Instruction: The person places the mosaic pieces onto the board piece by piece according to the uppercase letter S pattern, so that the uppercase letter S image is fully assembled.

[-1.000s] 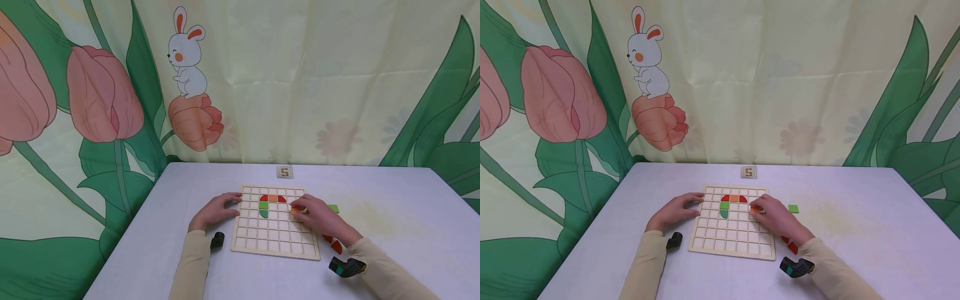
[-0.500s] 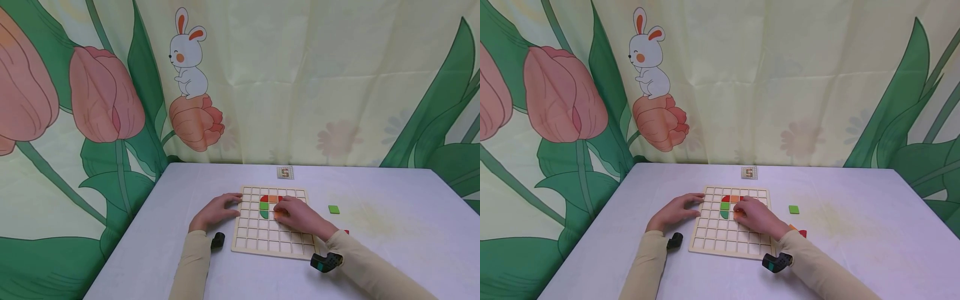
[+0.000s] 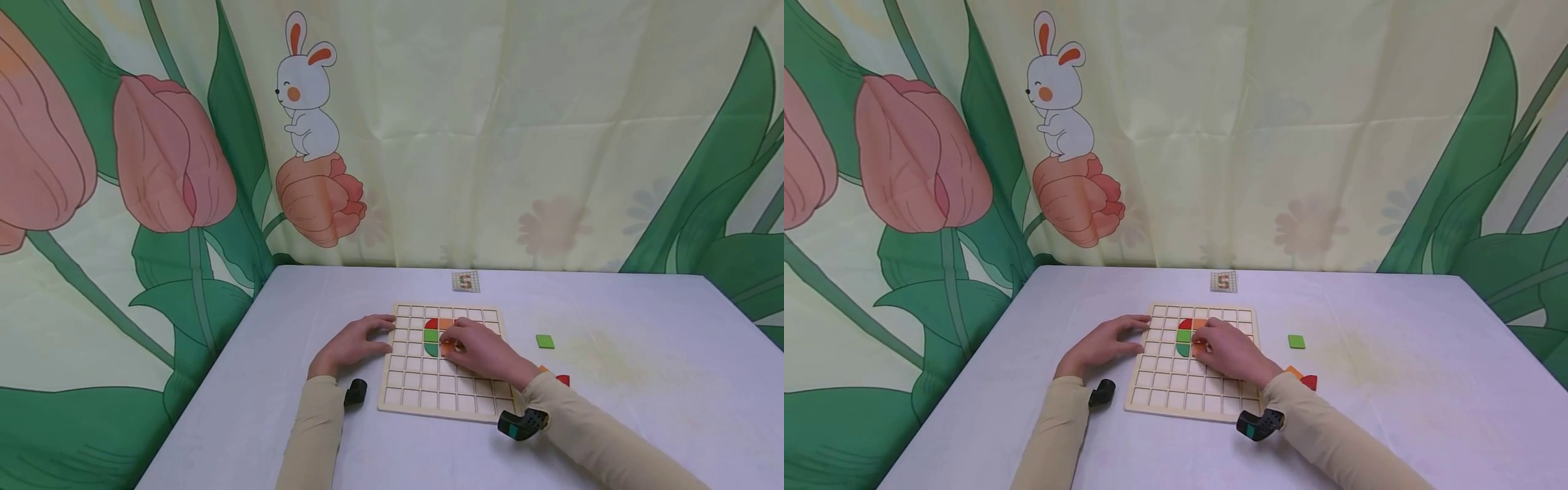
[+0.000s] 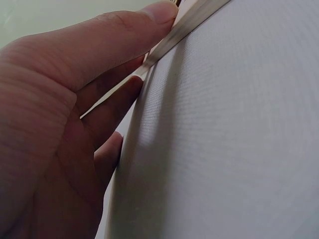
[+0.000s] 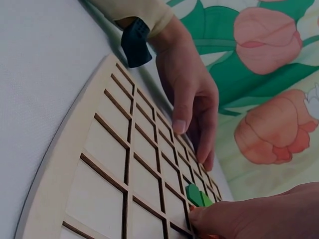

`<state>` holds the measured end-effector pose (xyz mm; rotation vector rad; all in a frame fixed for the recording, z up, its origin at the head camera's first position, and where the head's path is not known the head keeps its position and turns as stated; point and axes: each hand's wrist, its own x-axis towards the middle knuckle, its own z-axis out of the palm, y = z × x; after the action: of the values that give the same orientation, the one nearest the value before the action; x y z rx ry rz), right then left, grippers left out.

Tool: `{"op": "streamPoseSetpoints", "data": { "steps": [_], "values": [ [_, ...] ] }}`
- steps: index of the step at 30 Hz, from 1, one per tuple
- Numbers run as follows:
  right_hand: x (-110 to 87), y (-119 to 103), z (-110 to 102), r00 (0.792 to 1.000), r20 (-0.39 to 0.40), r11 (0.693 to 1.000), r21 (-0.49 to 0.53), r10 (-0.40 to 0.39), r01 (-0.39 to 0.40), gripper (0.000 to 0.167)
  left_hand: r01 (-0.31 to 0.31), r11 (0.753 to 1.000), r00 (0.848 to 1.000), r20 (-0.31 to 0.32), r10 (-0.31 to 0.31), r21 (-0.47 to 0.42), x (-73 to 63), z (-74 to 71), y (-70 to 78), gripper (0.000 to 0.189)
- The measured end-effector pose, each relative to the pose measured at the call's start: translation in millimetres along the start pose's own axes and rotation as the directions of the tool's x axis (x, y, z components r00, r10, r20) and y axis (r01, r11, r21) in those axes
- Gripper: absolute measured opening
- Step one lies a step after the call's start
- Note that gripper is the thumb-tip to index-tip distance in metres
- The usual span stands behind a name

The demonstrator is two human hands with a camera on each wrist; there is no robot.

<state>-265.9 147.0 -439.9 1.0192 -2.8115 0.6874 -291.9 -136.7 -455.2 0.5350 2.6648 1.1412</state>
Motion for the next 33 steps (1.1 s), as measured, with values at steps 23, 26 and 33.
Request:
{"op": "streamPoseSetpoints", "data": {
  "steps": [23, 26, 33],
  "values": [
    [0.4, 0.6, -0.1, 1.000, 0.007, 1.000, 0.017, 0.021, -0.021, 0.009, 0.014, 1.000, 1.000, -0.004, -0.014, -0.010, -0.4, 0.4, -1.5, 0.045],
    [0.6, 0.8, -0.9, 1.000, 0.002, 0.999, 0.020, 0.025, -0.025, 0.007, 0.010, 1.000, 1.000, -0.002, -0.010, -0.007, 0.1, 0.4, -1.6, 0.045],
    [1.7, 0.8, -0.1, 1.000, 0.001, 0.999, 0.028, 0.023, -0.023, 0.007, 0.004, 1.000, 1.000, -0.003, -0.004, 0.007, 0.7, 0.0, -2.3, 0.045]
  ]
}}
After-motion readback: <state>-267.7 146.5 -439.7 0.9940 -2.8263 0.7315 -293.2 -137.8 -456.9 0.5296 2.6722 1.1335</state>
